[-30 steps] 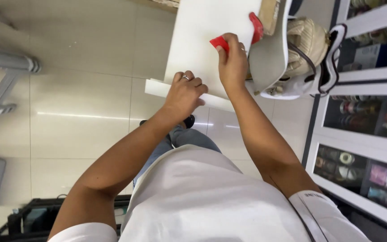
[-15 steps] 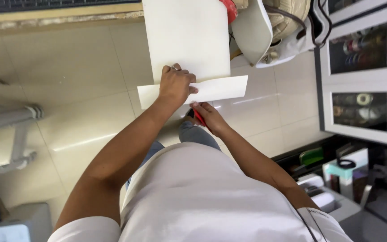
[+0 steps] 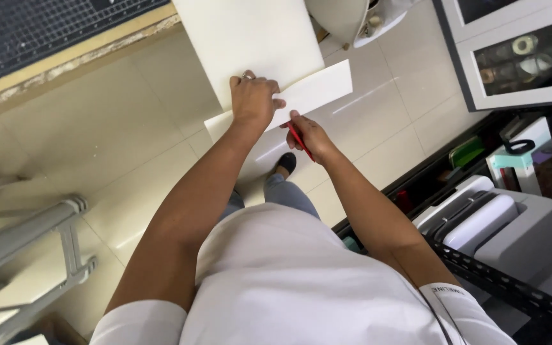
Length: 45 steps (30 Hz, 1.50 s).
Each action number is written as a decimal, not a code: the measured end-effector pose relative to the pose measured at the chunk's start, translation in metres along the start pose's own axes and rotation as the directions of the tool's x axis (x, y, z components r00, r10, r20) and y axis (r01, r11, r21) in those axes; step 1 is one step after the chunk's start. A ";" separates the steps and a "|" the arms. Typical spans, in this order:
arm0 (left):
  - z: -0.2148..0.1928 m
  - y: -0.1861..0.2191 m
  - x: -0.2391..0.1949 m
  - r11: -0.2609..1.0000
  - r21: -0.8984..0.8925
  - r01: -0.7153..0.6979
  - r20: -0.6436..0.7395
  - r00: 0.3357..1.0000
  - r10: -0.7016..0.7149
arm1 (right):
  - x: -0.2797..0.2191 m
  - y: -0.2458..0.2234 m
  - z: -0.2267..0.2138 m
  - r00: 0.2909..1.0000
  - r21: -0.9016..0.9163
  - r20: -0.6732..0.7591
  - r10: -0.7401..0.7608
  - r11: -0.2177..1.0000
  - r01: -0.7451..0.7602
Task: Applying and smoothing a white adhesive strip onto a board using a red squeegee tool.
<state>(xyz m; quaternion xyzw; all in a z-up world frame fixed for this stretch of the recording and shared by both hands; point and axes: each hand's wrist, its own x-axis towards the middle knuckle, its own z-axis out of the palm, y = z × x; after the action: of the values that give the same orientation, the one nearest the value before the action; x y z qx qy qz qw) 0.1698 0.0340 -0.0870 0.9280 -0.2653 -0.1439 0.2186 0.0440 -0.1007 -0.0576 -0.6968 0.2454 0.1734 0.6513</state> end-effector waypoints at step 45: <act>0.007 0.020 -0.085 0.895 0.412 -0.172 0.199 0.975 0.096 | 0.026 0.053 -0.016 0.519 -0.997 -0.080 -0.851 0.071 -0.037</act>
<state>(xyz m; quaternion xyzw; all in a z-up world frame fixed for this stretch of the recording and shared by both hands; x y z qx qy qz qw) 0.0883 0.0635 -0.0707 0.9165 -0.3719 -0.1474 -0.0041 0.0345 -0.1215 -0.1144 -0.9744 0.0670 -0.2104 -0.0421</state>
